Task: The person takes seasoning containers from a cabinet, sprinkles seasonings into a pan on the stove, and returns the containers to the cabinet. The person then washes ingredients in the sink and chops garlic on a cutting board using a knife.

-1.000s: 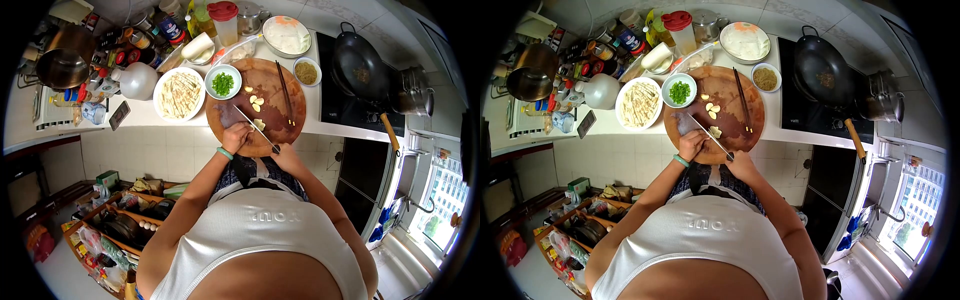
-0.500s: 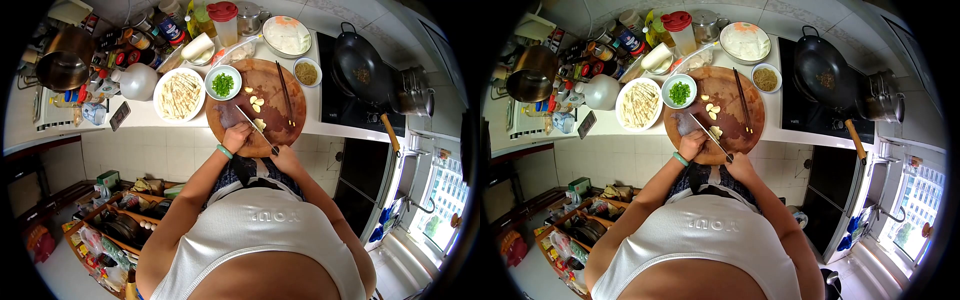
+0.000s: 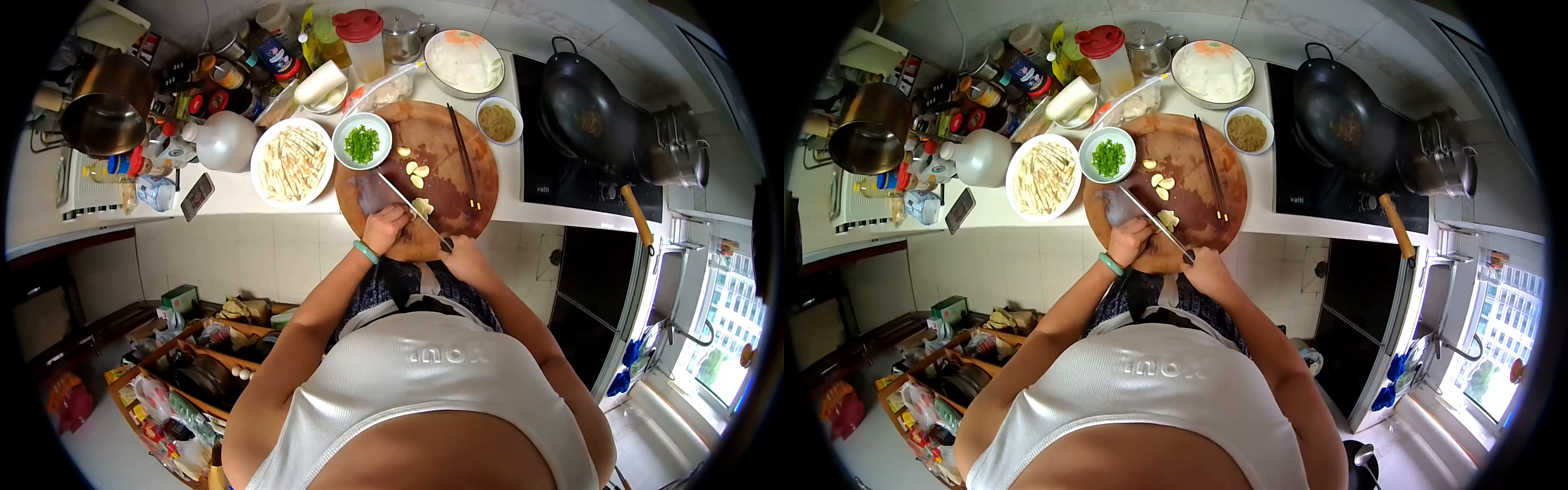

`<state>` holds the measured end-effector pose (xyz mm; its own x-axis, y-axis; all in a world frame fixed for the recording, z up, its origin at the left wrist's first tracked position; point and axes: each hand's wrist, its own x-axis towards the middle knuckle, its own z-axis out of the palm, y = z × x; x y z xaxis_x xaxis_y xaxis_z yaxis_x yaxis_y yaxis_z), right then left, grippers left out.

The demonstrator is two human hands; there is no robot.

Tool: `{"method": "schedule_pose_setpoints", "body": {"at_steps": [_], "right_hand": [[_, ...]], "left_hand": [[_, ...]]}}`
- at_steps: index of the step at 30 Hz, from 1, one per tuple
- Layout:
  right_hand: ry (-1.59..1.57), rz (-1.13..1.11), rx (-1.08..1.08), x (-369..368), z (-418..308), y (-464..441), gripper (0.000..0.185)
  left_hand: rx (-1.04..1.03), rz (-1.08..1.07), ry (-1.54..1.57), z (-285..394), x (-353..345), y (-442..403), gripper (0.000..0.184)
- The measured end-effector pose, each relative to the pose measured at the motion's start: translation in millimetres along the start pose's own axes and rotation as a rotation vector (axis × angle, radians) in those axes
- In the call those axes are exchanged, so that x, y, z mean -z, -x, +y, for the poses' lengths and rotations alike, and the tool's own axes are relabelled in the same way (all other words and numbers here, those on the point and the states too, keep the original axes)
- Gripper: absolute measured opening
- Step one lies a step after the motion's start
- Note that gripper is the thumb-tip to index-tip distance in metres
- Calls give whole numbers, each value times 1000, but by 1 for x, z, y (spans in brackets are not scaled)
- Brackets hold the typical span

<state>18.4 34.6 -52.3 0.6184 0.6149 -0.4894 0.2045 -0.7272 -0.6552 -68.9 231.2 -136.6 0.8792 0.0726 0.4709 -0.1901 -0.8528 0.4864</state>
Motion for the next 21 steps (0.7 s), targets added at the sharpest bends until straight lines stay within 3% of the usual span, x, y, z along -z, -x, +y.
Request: {"method": "schedule_pose_setpoints", "body": {"at_steps": [3, 6, 21], "right_hand": [[25, -73, -42, -2, -2, 7, 23], [29, 71, 5, -5, -2, 2, 22], [-8, -43, 21, 0, -1, 4, 23]], "left_hand": [[47, -50, -19, 2, 1, 4, 16], [33, -32, -24, 2, 0, 1, 16], [37, 24, -26, 4, 3, 2, 17]]}}
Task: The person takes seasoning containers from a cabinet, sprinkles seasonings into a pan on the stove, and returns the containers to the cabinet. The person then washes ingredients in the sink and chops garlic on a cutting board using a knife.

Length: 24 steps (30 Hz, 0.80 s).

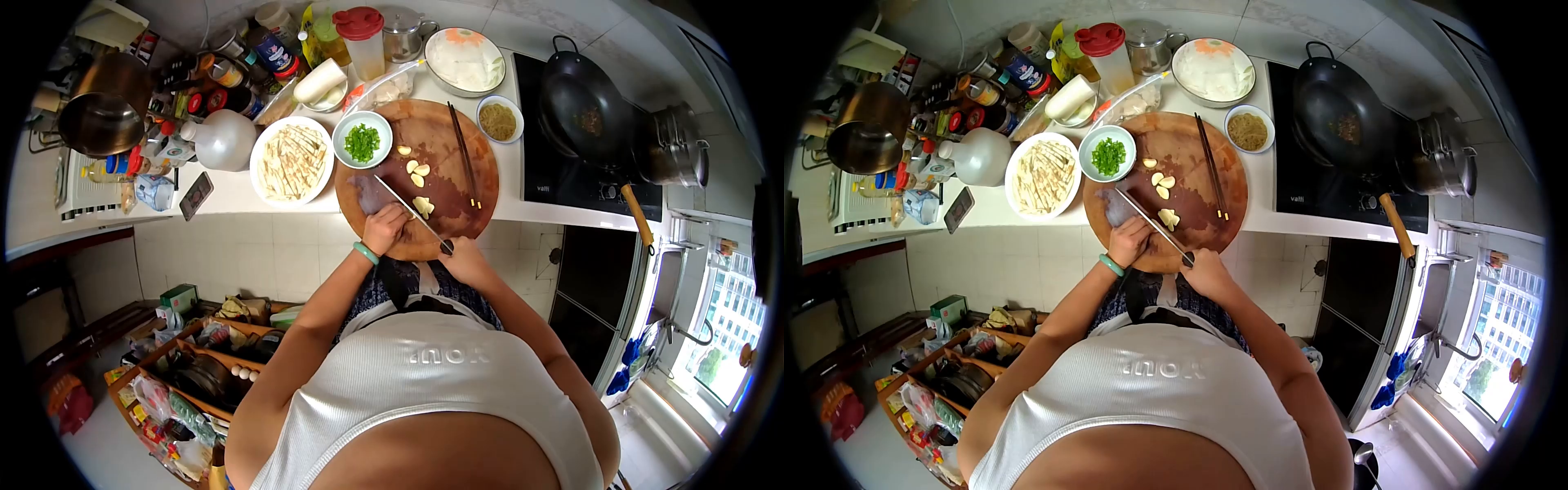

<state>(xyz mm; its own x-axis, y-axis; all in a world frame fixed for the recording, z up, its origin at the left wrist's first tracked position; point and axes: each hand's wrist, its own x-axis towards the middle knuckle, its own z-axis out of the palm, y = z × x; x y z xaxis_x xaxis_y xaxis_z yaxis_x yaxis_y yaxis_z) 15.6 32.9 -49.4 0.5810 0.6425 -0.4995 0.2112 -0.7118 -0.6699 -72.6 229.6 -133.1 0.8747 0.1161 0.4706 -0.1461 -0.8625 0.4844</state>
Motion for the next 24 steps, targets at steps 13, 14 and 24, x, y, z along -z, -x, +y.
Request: {"method": "schedule_pose_setpoints", "body": {"at_steps": [13, 14, 24], "right_hand": [[-11, -26, -80, 0, -4, -6, 21], [-40, 5, -59, -1, -5, -7, 20], [-11, 11, -51, -7, 3, -8, 20]], "left_hand": [[21, 32, 29, 7, 1, -2, 20], [32, 33, 39, 7, 0, -1, 20], [40, 55, 55, 5, -2, 2, 20]]}}
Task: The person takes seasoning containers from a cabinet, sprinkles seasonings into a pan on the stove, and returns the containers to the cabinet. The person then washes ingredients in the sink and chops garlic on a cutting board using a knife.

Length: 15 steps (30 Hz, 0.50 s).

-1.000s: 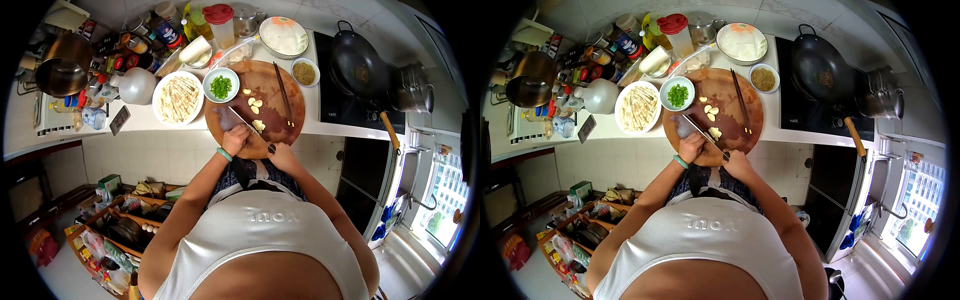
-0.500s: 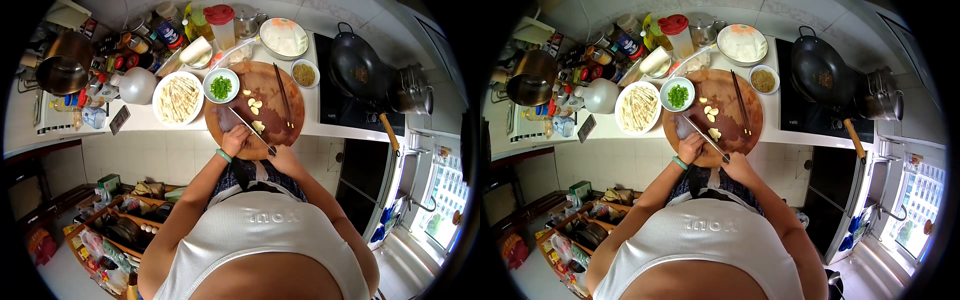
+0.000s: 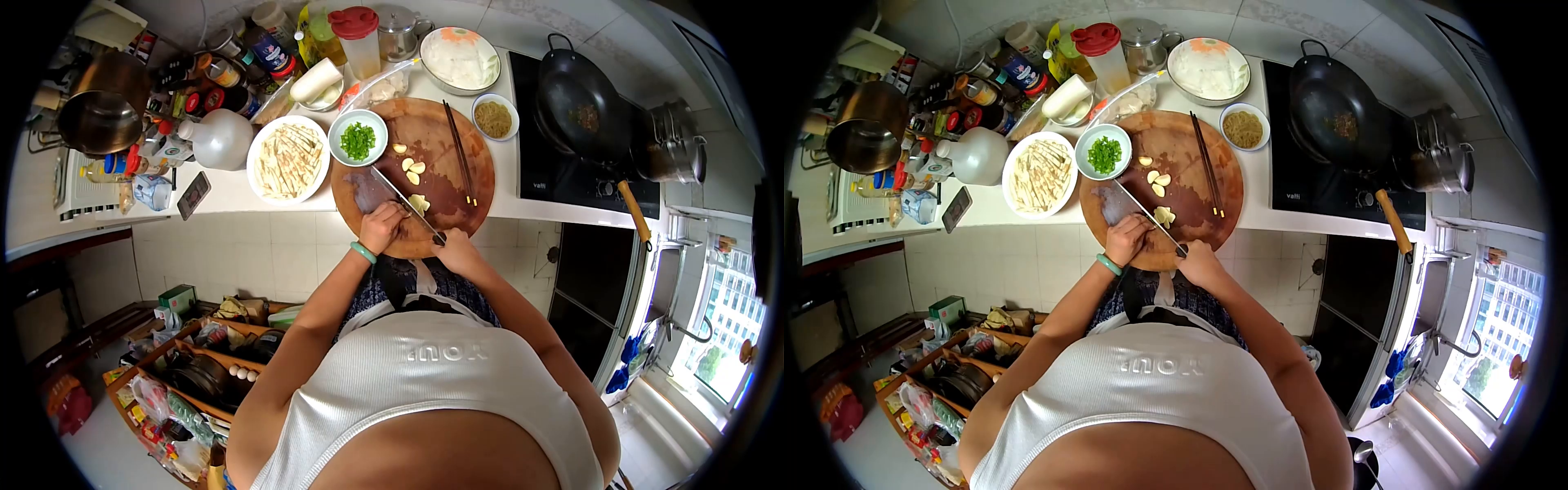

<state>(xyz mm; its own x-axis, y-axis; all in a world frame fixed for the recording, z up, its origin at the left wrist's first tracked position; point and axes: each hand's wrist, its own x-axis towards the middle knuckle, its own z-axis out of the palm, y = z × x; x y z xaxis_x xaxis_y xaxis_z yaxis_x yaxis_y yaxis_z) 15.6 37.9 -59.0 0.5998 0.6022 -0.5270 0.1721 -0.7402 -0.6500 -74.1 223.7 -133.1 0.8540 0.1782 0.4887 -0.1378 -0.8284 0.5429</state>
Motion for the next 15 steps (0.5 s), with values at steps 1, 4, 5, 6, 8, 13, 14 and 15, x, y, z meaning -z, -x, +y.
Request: {"method": "schedule_pose_setpoints", "body": {"at_steps": [1, 4, 5, 6, 8, 13, 14, 15], "right_hand": [[5, 9, 22, 0, 0, 3, 20], [4, -34, 29, 8, -3, 6, 22], [-4, -86, 6, 9, -3, 8, 23], [-7, -86, 2, 5, 1, 7, 23], [24, -20, -10, -1, 7, -2, 24], [-44, 11, 50, 13, 0, 11, 24], [-70, 4, 25, 18, 2, 17, 24], [-70, 4, 28, 22, 4, 24, 24]], "left_hand": [[9, -10, -5, 1, 1, 1, 21], [16, -6, -3, 1, 0, 0, 22], [17, 2, 7, 2, 0, 1, 22], [16, -2, 10, 2, 0, 2, 22], [29, -19, 2, 0, -2, 2, 22], [72, -5, 55, 0, -3, 0, 18], [95, 23, 100, 0, -3, -1, 16], [95, 24, 98, 1, -3, -6, 16]]}}
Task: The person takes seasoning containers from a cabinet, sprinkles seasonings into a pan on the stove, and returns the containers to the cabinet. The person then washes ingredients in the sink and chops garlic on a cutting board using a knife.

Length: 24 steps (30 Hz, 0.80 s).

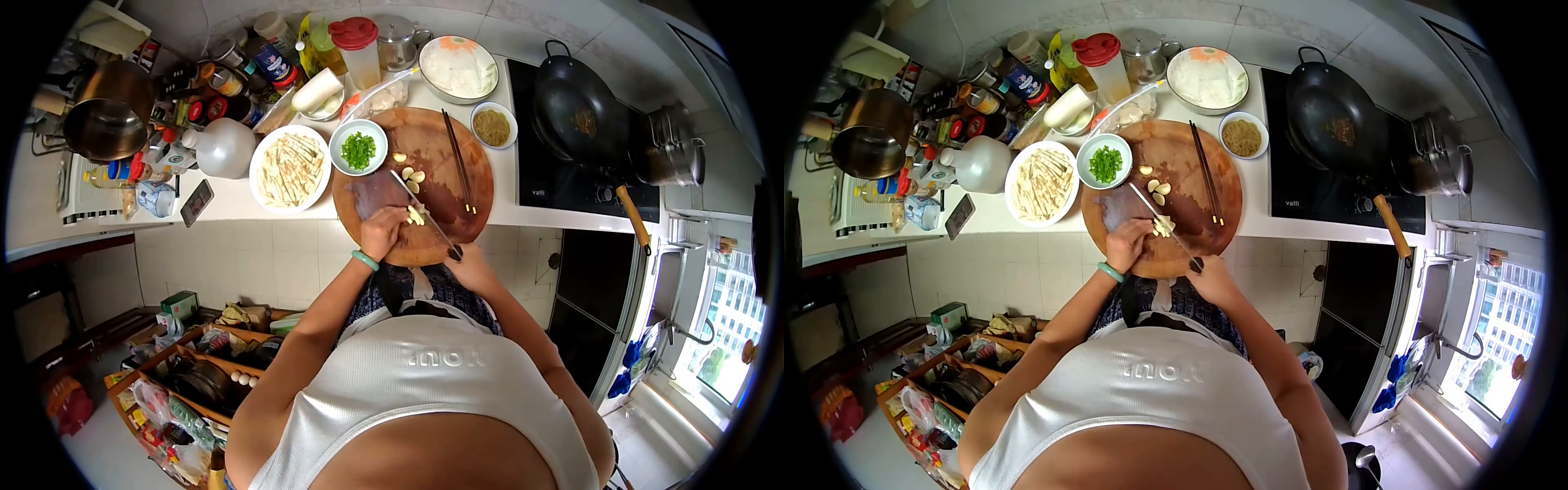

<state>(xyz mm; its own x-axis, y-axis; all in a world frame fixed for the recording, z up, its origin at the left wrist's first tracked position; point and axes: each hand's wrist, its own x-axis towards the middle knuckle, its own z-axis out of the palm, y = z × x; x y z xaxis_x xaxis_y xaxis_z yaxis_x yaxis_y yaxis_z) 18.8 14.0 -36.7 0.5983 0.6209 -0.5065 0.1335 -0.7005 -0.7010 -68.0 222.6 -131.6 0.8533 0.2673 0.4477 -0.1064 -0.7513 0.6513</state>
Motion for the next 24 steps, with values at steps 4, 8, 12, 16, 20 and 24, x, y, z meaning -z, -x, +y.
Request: {"method": "schedule_pose_setpoints", "body": {"at_steps": [4, 8, 12, 16, 20, 24], "right_hand": [[-33, 107, 1, 20, 5, 20, 24], [61, 21, 5, 28, 25, 30, 24], [83, -69, -63, 31, 31, 42, 27], [224, -126, 49, 13, 53, 36, 28], [209, -100, 26, 10, 49, 32, 27], [125, -80, -62, 6, 51, 21, 28]], "left_hand": [[260, 63, -42, 3, 6, -41, 20], [165, 4, -19, -7, 2, -65, 37], [77, -48, -15, -21, -4, -67, 35], [34, -50, -34, -29, 2, -59, 26], [40, 0, -116, -18, 30, -43, 18], [26, -73, -147, 2, 41, -18, 14]]}}
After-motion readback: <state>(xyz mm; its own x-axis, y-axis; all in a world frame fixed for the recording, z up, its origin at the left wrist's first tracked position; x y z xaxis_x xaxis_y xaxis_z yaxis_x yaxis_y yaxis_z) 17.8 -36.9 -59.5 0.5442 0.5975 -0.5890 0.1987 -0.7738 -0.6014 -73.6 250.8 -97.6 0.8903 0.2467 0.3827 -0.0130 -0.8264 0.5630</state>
